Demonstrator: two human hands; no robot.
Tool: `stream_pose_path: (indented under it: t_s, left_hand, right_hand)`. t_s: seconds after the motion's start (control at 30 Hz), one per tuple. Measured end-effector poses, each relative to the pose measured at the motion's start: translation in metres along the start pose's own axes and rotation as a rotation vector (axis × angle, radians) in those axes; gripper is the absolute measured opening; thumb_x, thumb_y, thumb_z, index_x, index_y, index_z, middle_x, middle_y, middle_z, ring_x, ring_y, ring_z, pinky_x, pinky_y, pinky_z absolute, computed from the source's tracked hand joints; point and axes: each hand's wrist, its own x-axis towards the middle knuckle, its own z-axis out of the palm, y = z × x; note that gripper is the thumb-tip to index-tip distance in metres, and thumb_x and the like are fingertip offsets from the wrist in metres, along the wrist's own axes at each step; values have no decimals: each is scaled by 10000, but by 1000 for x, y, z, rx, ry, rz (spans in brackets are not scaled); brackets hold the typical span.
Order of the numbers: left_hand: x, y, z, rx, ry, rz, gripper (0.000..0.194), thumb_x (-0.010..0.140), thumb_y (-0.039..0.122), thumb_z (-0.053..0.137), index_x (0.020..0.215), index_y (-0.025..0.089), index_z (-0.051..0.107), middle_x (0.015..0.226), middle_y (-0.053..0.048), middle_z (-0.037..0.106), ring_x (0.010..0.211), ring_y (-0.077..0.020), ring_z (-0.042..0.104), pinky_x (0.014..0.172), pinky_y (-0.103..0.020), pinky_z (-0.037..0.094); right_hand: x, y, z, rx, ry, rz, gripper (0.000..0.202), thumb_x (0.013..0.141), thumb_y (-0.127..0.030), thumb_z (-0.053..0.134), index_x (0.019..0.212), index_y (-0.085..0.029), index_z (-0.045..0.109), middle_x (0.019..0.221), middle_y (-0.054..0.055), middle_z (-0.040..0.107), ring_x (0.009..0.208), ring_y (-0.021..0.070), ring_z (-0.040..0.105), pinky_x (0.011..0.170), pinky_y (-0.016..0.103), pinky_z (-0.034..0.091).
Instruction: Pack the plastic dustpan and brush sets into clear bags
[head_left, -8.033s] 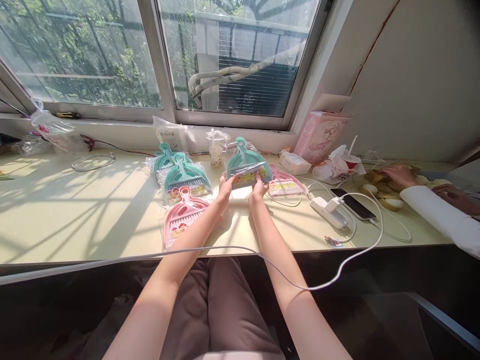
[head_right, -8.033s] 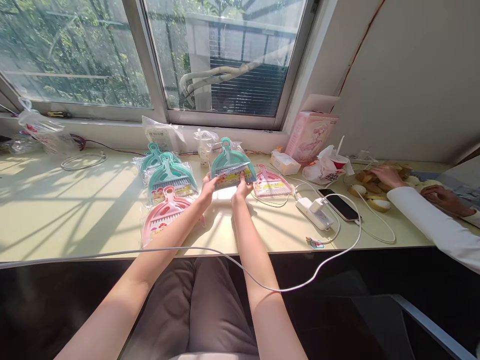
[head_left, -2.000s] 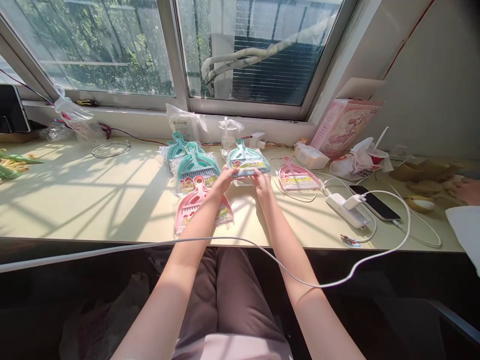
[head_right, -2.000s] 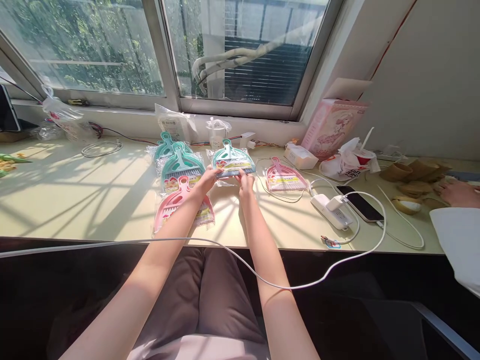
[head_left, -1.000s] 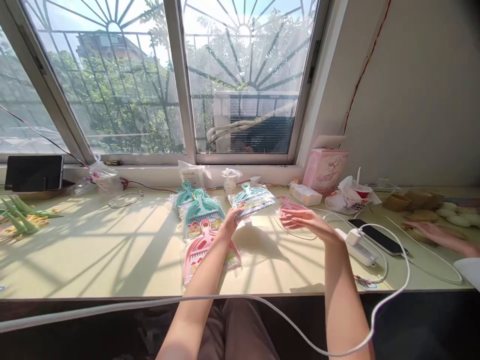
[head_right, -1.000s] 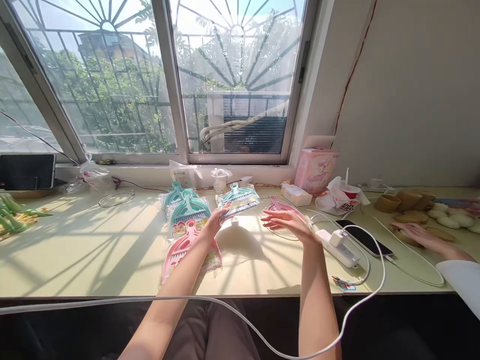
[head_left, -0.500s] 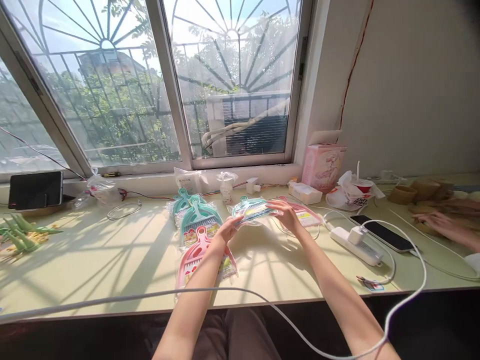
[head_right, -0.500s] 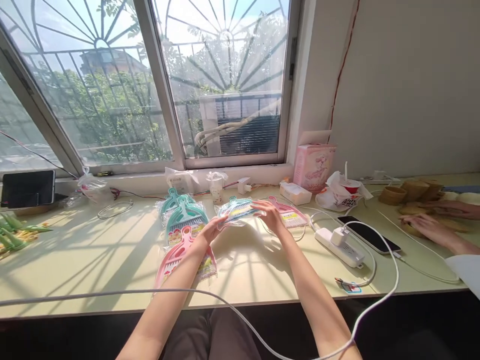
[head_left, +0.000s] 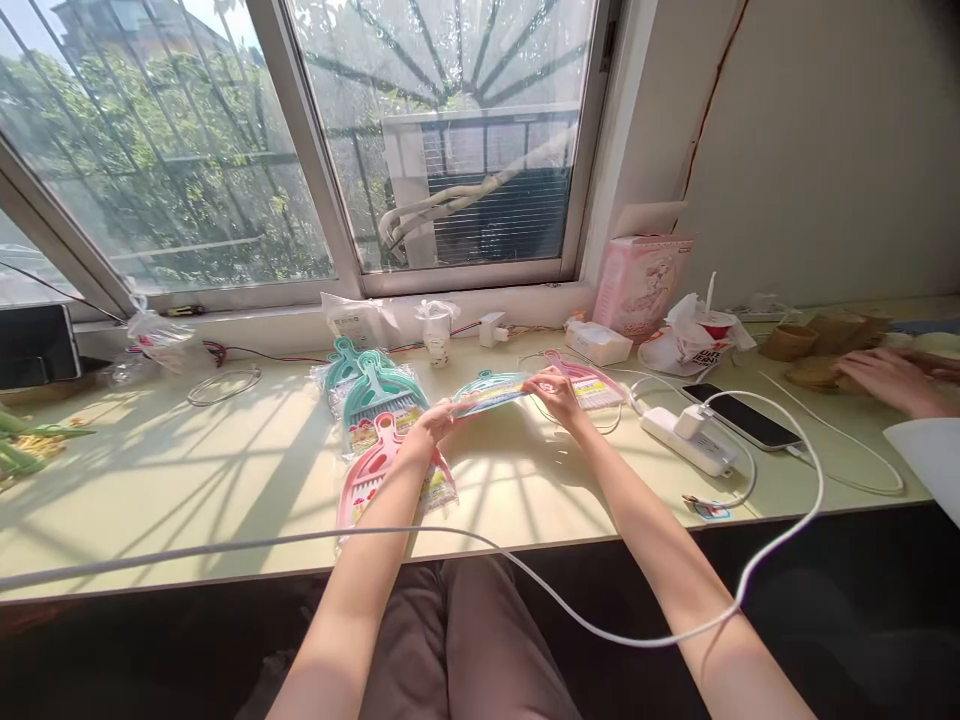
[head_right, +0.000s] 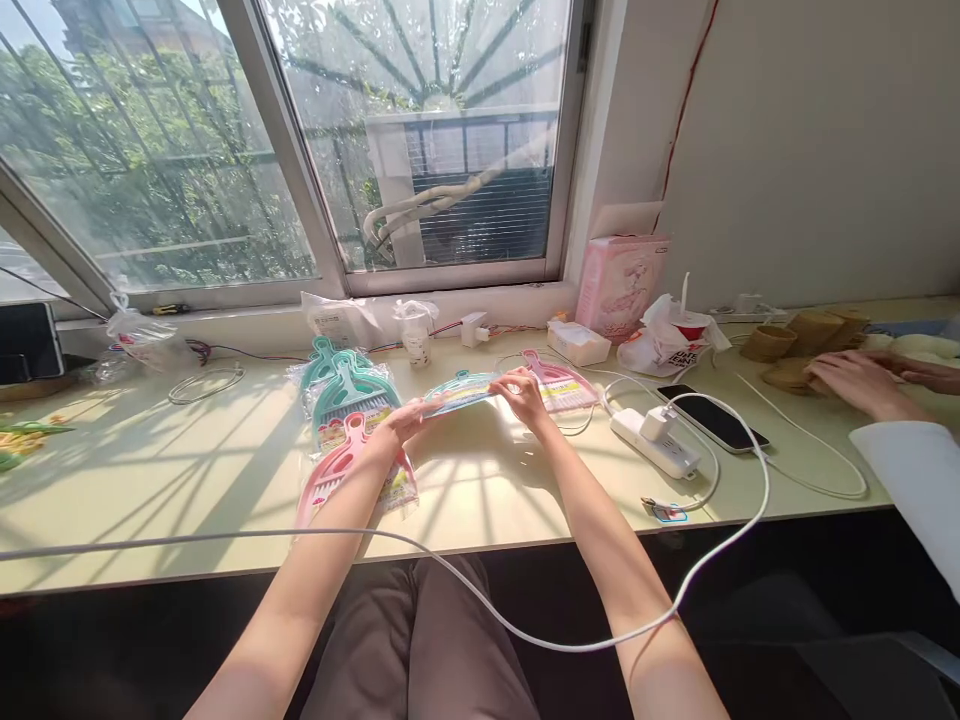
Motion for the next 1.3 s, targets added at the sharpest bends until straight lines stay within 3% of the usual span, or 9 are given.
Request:
stream_pose_path:
  t_s: [0.2,0.37,0.5,0.63,0.73,0.9,1.03,1.13,1.3]
  left_hand:
    - [8,-6,2,74,-26,-54,454,764,113,834,1200,231,782,1045,-86,804,1270,-361,734,1135,-542,580]
    - [26,-14,6,99,-127,8,743,647,18,894,1339,166,666,1101,-123,789,1125,-329,778,1171,-559,533]
    - [34,-20,0,155,-165,98,924,636,56,934,1460,164,532,1192,-143,753,1119,-307,764,1105,-515,578]
    - [35,-19,-5,225,-250,108,1119,672,135,945,1632,202,374,1395,-199,688,1236,-338,719,1038,-486,620]
    - [30,-15,-3,284,-326,109,1310,704,239,965,1747,255,173,1558,-237,590,1337,-382,668,1008,-506,641]
    - [20,-14,12,337,-335,244,1333,843,604,865,1779,354,-50,1789,-199,314,1574,-409,455,1066,-524,622]
    - [21,-19,27,496,-297,362,1560,705,520,998,1768,337,-130,1801,-201,285,1509,-402,533,1096,-503,609]
    - [27,-20,30,498,-120,357,1375,837,517,893,1782,282,-77,1661,-234,501,1198,-365,737,892,-504,692]
    - [32,-12,24,529,145,324,778,996,364,683,1703,232,385,1439,-172,687,912,-251,761,707,-394,698]
  right_hand:
    - [-7,-6,5,84,133,103,157,843,-360,878,713,-303,813,889,16,778,1137,295,641,1253,524,390]
    - [-6,1,10,265,176,204,83,791,-279,892,849,-261,836,1251,76,762,1333,279,643,1188,446,489]
    - [-7,11,14,387,62,314,337,767,-313,835,1094,-235,825,1353,87,744,1198,271,710,998,432,626]
    - [-9,17,14,466,38,475,642,778,-305,786,1410,-287,674,1216,39,782,1040,232,752,828,369,685]
    - [-7,21,10,505,3,557,510,767,-248,803,1266,-239,699,1023,44,791,939,233,769,766,336,695]
    - [-4,24,6,588,118,574,277,765,-183,769,1023,-240,683,952,31,797,898,218,784,762,320,698]
    - [-3,21,0,577,149,562,297,753,-204,783,1030,-242,683,1026,39,814,956,226,792,825,355,700]
    - [-4,18,-1,568,82,488,388,721,-310,851,1069,-240,696,1062,52,820,998,258,792,863,410,695]
    - [-8,12,8,559,-84,367,516,690,-502,902,1084,-215,734,1114,94,813,1085,290,769,912,459,677]
